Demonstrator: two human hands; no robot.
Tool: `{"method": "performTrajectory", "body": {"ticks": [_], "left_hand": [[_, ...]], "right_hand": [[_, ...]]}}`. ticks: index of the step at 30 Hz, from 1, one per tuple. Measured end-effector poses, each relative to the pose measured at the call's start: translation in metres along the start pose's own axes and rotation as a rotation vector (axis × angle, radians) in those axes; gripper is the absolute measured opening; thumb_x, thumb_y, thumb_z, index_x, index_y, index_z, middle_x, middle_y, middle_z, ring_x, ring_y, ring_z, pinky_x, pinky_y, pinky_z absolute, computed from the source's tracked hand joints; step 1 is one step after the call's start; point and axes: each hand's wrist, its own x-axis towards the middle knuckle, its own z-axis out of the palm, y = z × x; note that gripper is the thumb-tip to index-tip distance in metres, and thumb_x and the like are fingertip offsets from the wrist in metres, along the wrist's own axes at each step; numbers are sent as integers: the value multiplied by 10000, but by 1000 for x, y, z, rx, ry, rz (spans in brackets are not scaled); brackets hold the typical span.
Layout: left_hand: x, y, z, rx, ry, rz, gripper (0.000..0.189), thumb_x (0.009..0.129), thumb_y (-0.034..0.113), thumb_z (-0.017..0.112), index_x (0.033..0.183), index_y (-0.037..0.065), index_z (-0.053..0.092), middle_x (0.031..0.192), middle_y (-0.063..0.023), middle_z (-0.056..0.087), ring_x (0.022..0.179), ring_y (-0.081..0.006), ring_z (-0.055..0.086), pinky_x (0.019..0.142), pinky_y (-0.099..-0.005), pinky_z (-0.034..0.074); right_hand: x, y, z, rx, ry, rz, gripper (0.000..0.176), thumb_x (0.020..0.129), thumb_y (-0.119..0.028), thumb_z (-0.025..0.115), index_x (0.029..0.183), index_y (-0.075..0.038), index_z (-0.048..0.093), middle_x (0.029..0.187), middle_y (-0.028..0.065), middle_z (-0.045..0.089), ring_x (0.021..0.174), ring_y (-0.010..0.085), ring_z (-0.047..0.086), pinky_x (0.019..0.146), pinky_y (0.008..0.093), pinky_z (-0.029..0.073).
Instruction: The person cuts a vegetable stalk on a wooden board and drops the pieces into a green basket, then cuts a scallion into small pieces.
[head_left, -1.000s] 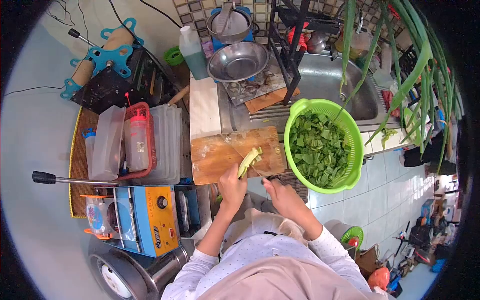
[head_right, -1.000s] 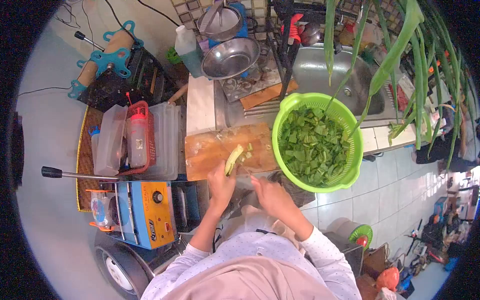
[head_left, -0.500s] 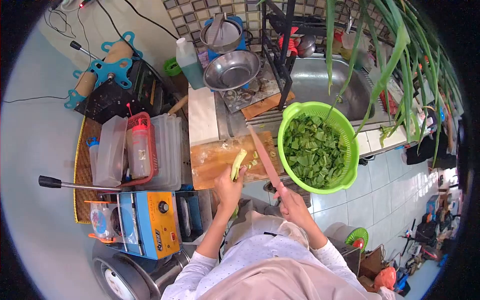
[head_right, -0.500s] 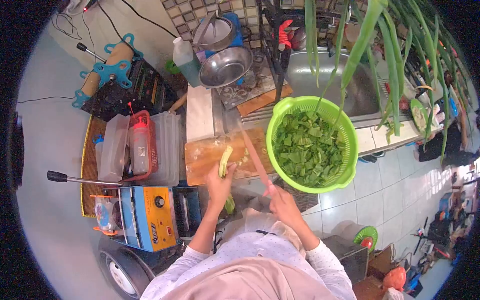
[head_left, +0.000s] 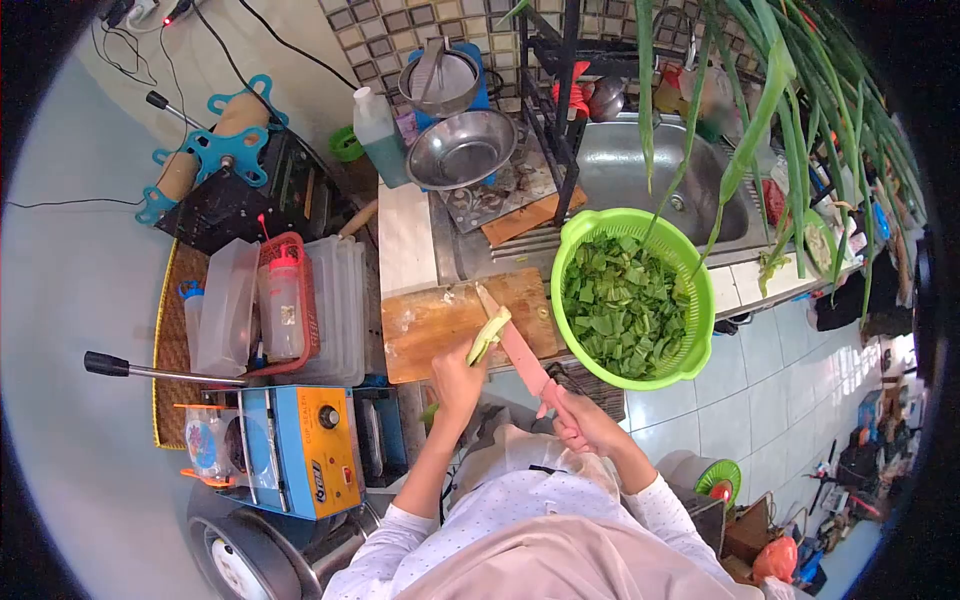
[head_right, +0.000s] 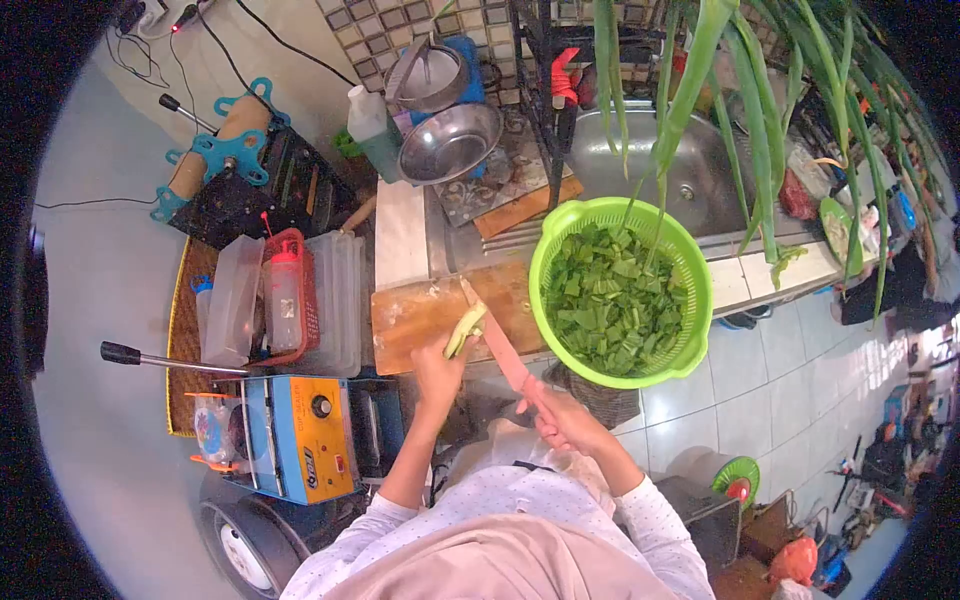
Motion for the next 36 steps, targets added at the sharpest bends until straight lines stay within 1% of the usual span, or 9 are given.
{"method": "performTrajectory", "body": {"ticks": [3, 6, 10, 15, 25, 28, 30, 34, 36], "left_hand": [[-1, 3, -5, -48, -12, -37, 285, 743, 241, 765, 809, -3, 633, 681, -222, 583, 626, -408, 581, 561, -449, 443], [2, 17, -14, -125, 69, -44, 290, 736, 223, 768, 839, -17, 643, 728, -227, 595, 655, -405, 585, 588, -451, 446], [7, 12, -21, -31, 29, -115, 292, 732, 213, 766, 872, -18, 653, 752, -222, 600, 694, -408, 588, 617, -456, 450], [14, 8, -24, 22, -84, -21, 270, 730, 198, 761, 821, -28, 645, 752, -215, 594, 705, -418, 583, 632, -465, 452], [13, 17, -25, 4, -71, 6, 252, 746, 177, 737, 767, -41, 614, 758, -210, 588, 719, -412, 584, 625, -451, 450], [19, 33, -29, -29, -61, 19, 227, 752, 160, 727, 782, -38, 621, 758, -202, 589, 714, -407, 582, 614, -436, 448], [23, 46, -28, -126, -6, 96, 198, 748, 155, 748, 826, -12, 674, 678, -173, 564, 619, -354, 563, 572, -393, 425], [33, 87, -27, -247, 23, 190, 191, 761, 132, 730, 890, -1, 682, 696, -162, 570, 628, -348, 566, 582, -379, 435], [35, 104, -21, -337, -72, 284, 318, 775, 121, 700, 1072, 15, 656, 818, -157, 601, 732, -353, 605, 644, -405, 474]], "right_hand": [[2, 0, -1, -48, 9, 3, 551, 989, -547, 273, 1094, -60, 509, 515, -48, 290, 351, 44, 209, 320, 206, 162], [3, 3, 0, -11, 32, -12, 560, 989, -547, 272, 1102, -55, 515, 514, -46, 298, 351, 41, 216, 319, 206, 160], [4, 6, -1, 47, 0, -10, 561, 990, -545, 269, 1090, -51, 516, 516, -48, 297, 346, 39, 219, 313, 204, 163], [7, 3, -1, 92, -71, 53, 567, 987, -552, 264, 1075, -52, 517, 520, -52, 289, 346, 39, 223, 307, 203, 172], [2, -1, 8, 70, -110, 44, 553, 985, -555, 284, 1109, -65, 511, 528, -57, 301, 356, 41, 246, 318, 211, 176], [-12, -3, 14, 104, -76, -9, 555, 988, -544, 280, 1106, -51, 505, 520, -50, 303, 342, 41, 246, 303, 205, 177], [-23, -7, 16, 122, -52, -44, 554, 991, -535, 276, 1091, -39, 502, 511, -44, 303, 329, 39, 240, 289, 200, 178], [-52, -17, 9, 209, -30, -123, 532, 998, -510, 285, 1126, -41, 501, 521, -31, 309, 335, 44, 239, 299, 199, 182], [-66, -24, 11, 227, 25, -175, 509, 1006, -479, 290, 1147, -38, 501, 533, -29, 324, 347, 47, 247, 312, 203, 185]]}}
